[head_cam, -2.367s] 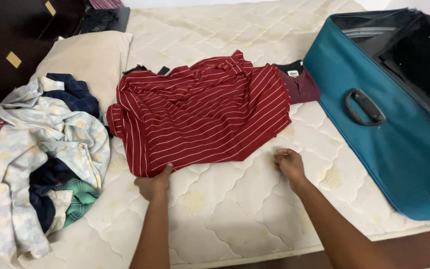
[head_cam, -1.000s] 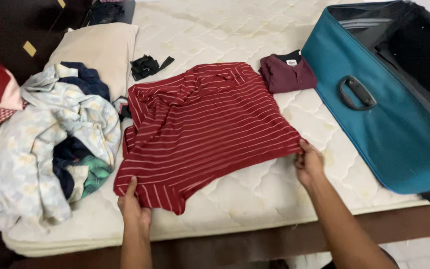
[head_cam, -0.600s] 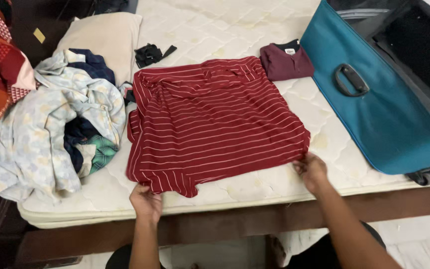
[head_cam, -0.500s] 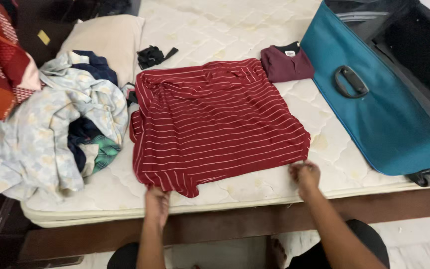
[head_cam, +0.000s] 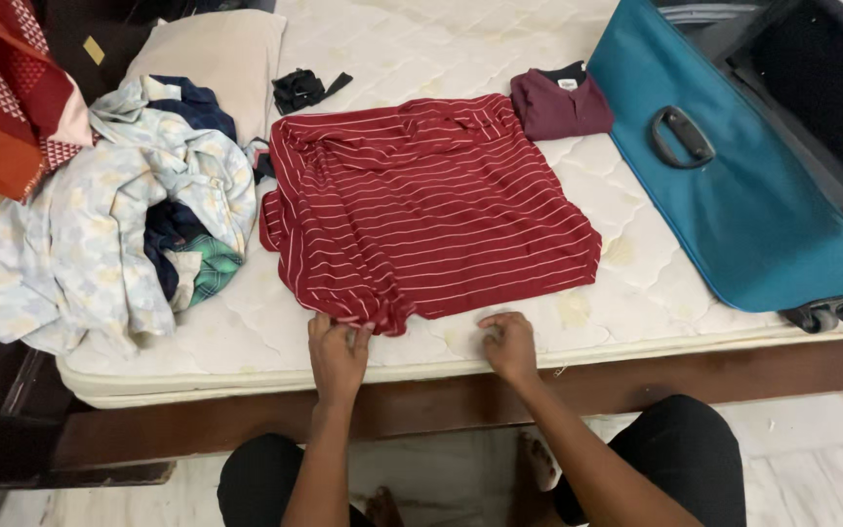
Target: The person folds a red striped shirt and a light patterned shirt on a bed. They smooth and fold each garment into a compact rectangle and place them beside an open suitcase.
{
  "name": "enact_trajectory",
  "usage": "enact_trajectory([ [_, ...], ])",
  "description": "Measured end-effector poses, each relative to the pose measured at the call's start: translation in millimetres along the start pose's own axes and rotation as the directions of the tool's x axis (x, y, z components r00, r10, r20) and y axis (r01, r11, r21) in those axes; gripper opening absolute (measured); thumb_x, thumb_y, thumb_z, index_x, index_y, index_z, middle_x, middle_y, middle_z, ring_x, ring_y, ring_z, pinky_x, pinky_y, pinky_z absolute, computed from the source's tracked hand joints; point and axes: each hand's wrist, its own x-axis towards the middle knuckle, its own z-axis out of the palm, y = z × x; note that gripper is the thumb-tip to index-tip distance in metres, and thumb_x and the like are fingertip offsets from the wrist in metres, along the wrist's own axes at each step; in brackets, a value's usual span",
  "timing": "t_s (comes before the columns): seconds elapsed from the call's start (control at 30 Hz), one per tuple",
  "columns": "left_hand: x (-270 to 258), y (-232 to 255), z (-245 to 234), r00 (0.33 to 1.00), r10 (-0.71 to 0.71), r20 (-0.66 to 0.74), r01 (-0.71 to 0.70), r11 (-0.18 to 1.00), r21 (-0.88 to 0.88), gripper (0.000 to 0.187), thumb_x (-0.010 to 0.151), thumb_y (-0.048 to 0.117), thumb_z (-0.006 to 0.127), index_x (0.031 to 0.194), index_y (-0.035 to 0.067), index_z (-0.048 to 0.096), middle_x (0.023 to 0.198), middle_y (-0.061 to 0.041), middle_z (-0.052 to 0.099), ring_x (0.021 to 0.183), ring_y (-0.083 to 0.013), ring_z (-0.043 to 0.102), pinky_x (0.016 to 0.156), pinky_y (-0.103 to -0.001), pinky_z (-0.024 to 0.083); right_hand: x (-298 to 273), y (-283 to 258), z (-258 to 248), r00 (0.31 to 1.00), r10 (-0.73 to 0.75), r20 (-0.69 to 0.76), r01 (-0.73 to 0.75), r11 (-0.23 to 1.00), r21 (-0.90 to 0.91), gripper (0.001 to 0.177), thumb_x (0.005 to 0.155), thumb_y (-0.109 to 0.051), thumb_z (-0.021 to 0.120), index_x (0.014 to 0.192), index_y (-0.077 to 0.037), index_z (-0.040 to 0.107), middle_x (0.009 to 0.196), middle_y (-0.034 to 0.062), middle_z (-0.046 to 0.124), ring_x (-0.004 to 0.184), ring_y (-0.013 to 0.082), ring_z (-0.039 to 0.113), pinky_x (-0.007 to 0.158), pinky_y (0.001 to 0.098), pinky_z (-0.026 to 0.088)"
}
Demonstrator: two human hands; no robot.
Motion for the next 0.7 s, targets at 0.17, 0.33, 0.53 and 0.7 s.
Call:
enact_trajectory([
  [0.17,7,29,1,0.974,-0.222,-0.043,0.200,0.934,-0.295,0.036,0.102,0.033,0.063,0.095,-0.002,0.069,0.092,-0.013,0.068,0.085,-0.0266,0.060,0.082,-0.043,0.050,-14,-17,7,0.987,-0.085,0.139,0.073,0.993,0.091,0.033,0.080,-0.004,0.072,0.112,-0.008,0.074,0.121,0.0130,0.066,0.113,0.0277,0.066,0.102,0.0366,0.055],
  [0.33,6,72,-8,0.738,-0.665,0.115,0.547,0.488,-0.680,0.049,0.111,0.039,0.051,0.106,-0.007,0.063,0.087,-0.020,0.055,0.074,-0.0247,0.047,0.073,-0.050,0.041,-33,-72,9,0.949,-0.137,0.284,0.081,0.976,0.200,0.082,0.079,-0.019,0.086,0.146,-0.014,0.039,0.147,0.0157,0.044,0.134,0.0327,0.046,0.103,0.0453,0.050],
  [0.53,4,91,-29,0.499,-0.757,0.422,0.367,-0.256,-0.894,0.053,0.101,0.052,0.043,0.135,0.014,0.054,0.119,-0.003,0.065,0.102,-0.0177,0.067,0.095,-0.042,0.055,-43,-111,12,0.849,0.111,0.517,-0.382,0.806,0.453,0.088,0.089,-0.030,0.073,0.158,-0.027,0.019,0.147,0.0099,0.048,0.134,0.0269,0.050,0.103,0.0431,0.050],
  [0.7,-20,61,-16,0.760,-0.403,0.509,0.317,-0.454,-0.833,0.045,0.112,0.036,0.054,0.134,-0.002,0.044,0.124,-0.020,0.057,0.109,-0.0348,0.064,0.102,-0.050,0.052,-51,-107,22,0.775,0.132,0.618,-0.530,0.668,0.523,0.040,0.107,-0.035,0.050,0.136,-0.008,0.060,0.121,0.0097,0.066,0.113,0.0202,0.063,0.095,0.0370,0.053],
])
